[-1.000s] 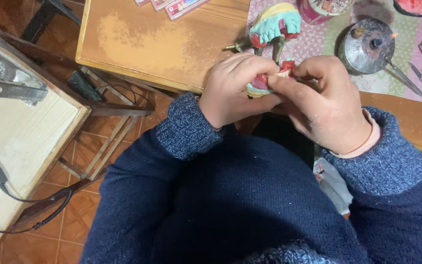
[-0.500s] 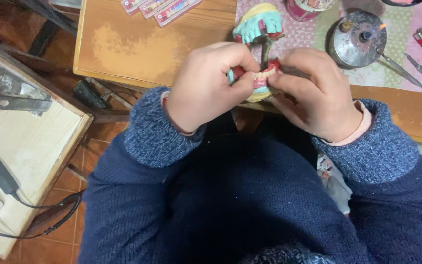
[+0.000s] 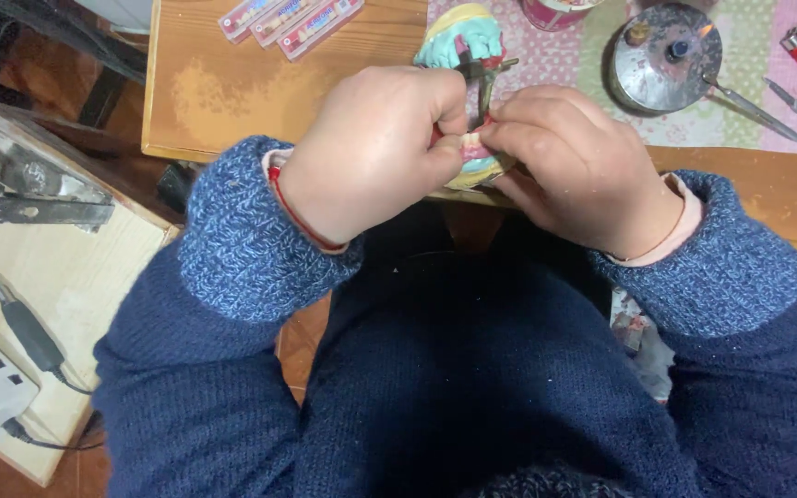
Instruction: Working on a dental model by applying wax and adjusting teeth on an articulator.
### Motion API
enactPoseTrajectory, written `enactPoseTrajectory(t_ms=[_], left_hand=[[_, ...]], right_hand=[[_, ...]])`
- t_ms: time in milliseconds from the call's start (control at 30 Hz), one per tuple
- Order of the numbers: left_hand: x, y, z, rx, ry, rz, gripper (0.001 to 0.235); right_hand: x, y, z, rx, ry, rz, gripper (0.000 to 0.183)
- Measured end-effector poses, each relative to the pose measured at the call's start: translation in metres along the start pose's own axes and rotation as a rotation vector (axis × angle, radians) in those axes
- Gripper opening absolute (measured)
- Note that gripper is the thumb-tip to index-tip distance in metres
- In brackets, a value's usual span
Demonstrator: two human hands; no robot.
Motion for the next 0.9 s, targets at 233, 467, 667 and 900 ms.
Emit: enactPoseTrajectory(t_ms=[233, 467, 667, 900], left_hand=[[0.001, 0.004, 0.001, -0.006, 0.015, -0.028, 0.014], [-0.001, 0.007, 0.005, -0.018, 0.039, -0.059, 0.022], [-0.002, 0.011, 0.004, -0.035, 0.019, -0.097, 0.028], [-0.002, 0.018, -0.001, -0.061, 0.015, -0.153, 0.026]], right_hand=[[-0.003, 0.018, -0.009, -0.015, -0.019, 0.022, 0.047], [-0.003, 0.021, -0.010, -0.036, -0.021, 0.032, 0.045], [-0.003, 0.018, -0.009, -0.023, -0.022, 0.035, 0.044], [-0.004, 0.016, -0.007, -0.029, -0.012, 0.029, 0.043]])
Point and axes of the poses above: each hand's wrist, its own y-axis towards the middle knuckle, its own x-axis out of the palm, z = x × y, the point moved 1 cm from there along y, towards the middle knuckle, and after that the axes turned 15 degrees about z, right-handed, at the moved point
